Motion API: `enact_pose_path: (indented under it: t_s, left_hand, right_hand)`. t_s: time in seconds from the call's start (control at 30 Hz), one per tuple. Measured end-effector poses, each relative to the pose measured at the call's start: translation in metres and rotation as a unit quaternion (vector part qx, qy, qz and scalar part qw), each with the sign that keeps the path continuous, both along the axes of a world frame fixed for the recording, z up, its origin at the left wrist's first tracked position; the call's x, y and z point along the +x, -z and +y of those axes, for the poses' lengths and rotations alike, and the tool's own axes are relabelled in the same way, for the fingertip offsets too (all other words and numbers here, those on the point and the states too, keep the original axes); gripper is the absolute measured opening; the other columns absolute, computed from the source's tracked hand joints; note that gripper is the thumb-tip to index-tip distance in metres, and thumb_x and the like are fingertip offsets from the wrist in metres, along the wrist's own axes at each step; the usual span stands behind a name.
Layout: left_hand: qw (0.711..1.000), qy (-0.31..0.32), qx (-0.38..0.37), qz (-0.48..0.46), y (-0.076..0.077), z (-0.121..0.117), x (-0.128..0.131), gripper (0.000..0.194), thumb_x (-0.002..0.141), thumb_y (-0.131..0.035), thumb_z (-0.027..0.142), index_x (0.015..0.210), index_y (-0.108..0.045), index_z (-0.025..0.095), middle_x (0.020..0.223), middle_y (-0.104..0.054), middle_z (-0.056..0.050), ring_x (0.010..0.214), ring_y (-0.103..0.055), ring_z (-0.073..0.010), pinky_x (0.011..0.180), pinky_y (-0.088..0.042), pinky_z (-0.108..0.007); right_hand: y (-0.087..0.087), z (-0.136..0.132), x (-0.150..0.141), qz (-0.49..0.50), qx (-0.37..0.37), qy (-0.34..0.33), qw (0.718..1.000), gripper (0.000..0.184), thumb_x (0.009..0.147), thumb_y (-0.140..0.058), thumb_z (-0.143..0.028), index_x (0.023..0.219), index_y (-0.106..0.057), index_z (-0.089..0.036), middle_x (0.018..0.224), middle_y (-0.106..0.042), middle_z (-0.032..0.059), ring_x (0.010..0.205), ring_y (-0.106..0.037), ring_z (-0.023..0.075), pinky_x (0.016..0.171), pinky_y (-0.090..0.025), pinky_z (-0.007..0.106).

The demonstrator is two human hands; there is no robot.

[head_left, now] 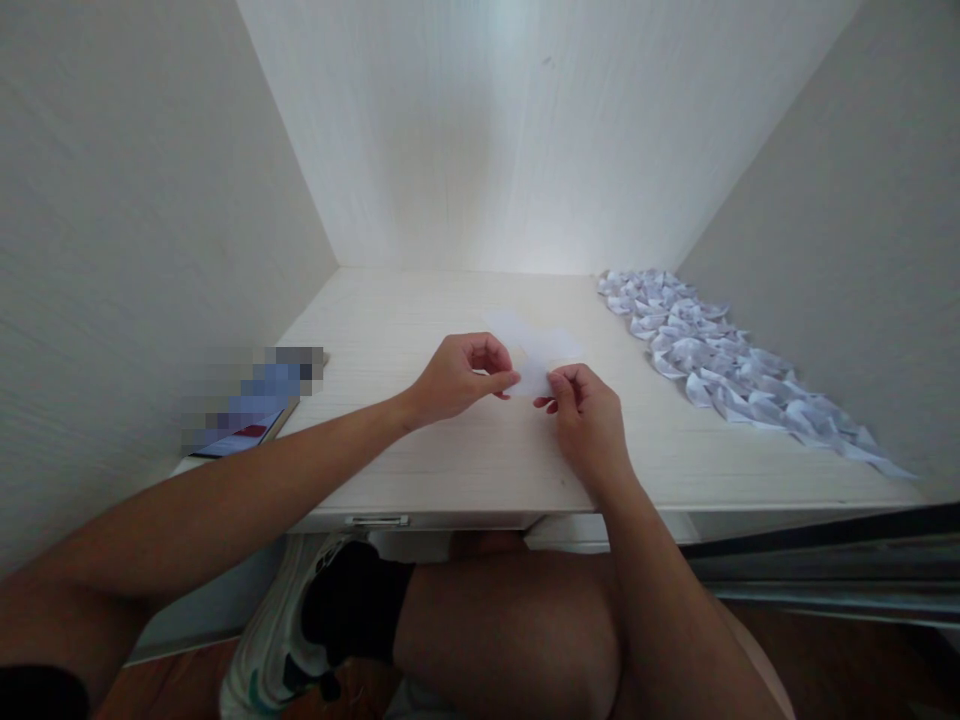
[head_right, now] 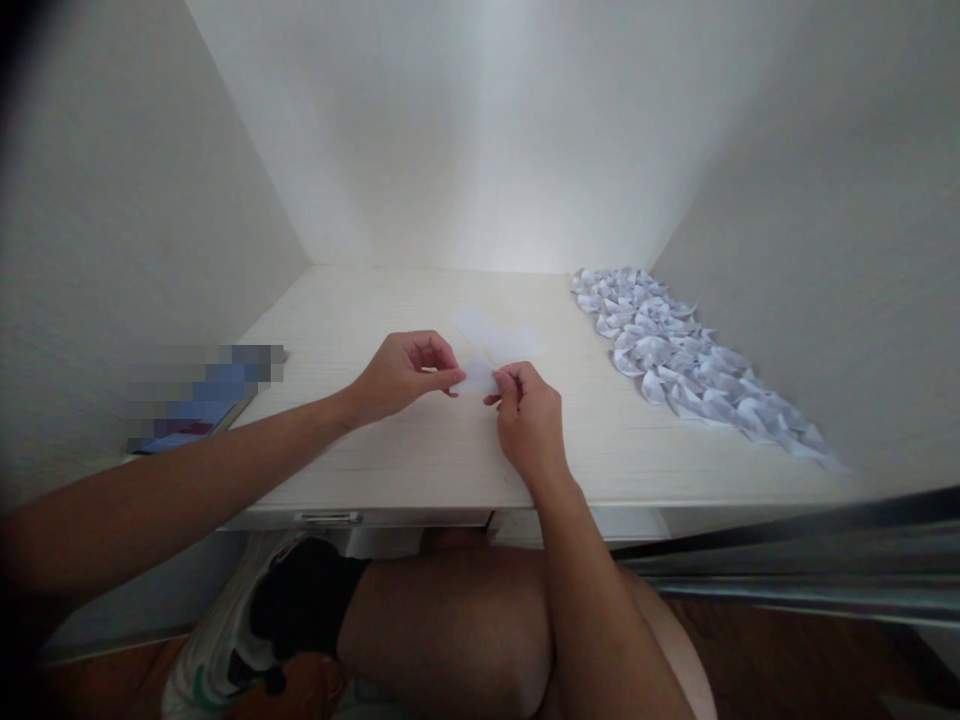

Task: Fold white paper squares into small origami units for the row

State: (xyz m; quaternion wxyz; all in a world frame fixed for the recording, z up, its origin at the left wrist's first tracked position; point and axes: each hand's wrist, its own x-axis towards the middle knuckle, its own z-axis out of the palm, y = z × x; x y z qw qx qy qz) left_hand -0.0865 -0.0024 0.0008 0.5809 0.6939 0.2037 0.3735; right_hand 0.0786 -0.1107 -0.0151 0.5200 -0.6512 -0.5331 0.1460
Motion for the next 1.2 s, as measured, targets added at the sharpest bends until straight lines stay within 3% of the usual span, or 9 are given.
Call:
enact_pose_path:
  t_s: [0.1,0.27,0.57,0.7,0.9,1.07,1.2]
  left_hand:
    - [1.0,-0.004,0.007,-0.007,0.002,-0.002,0.002,0.028,0.07,-0.085,0.02,0.07,-0.057,0.015,0.066,-0.068,0.001,0.058,-0.069,-0.0107,0.055,-0.056,-0.021]
    - [0.999,-0.021,0.019,-0.017,0.002,-0.006,0.003,0.031,0.07,-0.082,0.019,0.066,-0.051,0.017,0.066,-0.067,0.001,0.057,-0.068,-0.01,0.053,-0.054,-0.019]
    - [0.999,-0.001,0.04,-0.018,0.004,0.0,0.002,0.023,0.074,-0.082,0.022,0.072,-0.061,0.016,0.068,-0.068,0.001,0.059,-0.067,-0.01,0.058,-0.06,-0.022]
    - [0.987,-0.023,0.156,-0.001,0.007,0.004,-0.001,0.014,0.082,-0.081,0.029,0.083,-0.074,0.016,0.079,-0.076,-0.004,0.068,-0.071,-0.0122,0.064,-0.062,-0.023]
    - [0.928,-0.008,0.372,0.005,0.007,0.01,-0.009,0.023,0.085,-0.078,0.025,0.108,-0.079,0.02,0.099,-0.08,-0.007,0.075,-0.075,-0.0132,0.072,-0.065,-0.025]
    - [0.92,-0.023,0.391,0.0,0.011,0.013,-0.009,0.011,0.09,-0.076,0.025,0.098,-0.079,0.019,0.092,-0.08,-0.006,0.072,-0.075,-0.012,0.069,-0.064,-0.022]
    - [0.923,-0.025,0.383,-0.008,0.013,0.013,-0.008,0.012,0.091,-0.075,0.027,0.098,-0.08,0.019,0.09,-0.081,-0.006,0.073,-0.075,-0.0123,0.068,-0.063,-0.02]
  right_hand:
    - [0.001,0.0,0.001,-0.057,0.013,0.037,0.998,0.022,0.095,-0.05,-0.033,0.077,-0.058,-0.023,0.068,-0.067,0.0027,0.065,-0.061,0.0204,0.067,-0.041,0.033]
    - [0.001,0.002,0.001,-0.07,0.01,0.06,0.996,0.021,0.09,-0.052,-0.035,0.073,-0.058,-0.023,0.064,-0.063,0.002,0.061,-0.056,0.0196,0.064,-0.038,0.032]
    - [0.001,0.004,0.002,-0.008,-0.005,0.038,0.999,0.027,0.089,-0.054,-0.04,0.072,-0.063,-0.021,0.068,-0.067,0.0037,0.062,-0.056,0.0189,0.064,-0.04,0.033]
    - [0.003,0.006,0.003,0.106,-0.016,0.019,0.994,0.029,0.088,-0.058,-0.046,0.076,-0.065,-0.021,0.07,-0.072,0.0038,0.055,-0.053,0.0156,0.057,-0.04,0.03]
    - [0.006,0.007,0.009,0.259,-0.004,-0.02,0.966,0.027,0.081,-0.069,-0.046,0.074,-0.068,-0.02,0.064,-0.07,0.0012,0.059,-0.059,0.014,0.056,-0.042,0.026]
    - [0.007,0.008,0.011,0.311,0.001,-0.052,0.949,0.023,0.077,-0.076,-0.042,0.076,-0.071,-0.02,0.063,-0.068,-0.0005,0.059,-0.062,0.0134,0.056,-0.041,0.025]
    - [0.005,0.007,0.009,0.289,0.005,-0.069,0.955,0.022,0.078,-0.078,-0.04,0.079,-0.073,-0.019,0.064,-0.071,0.0005,0.061,-0.064,0.0141,0.059,-0.045,0.026]
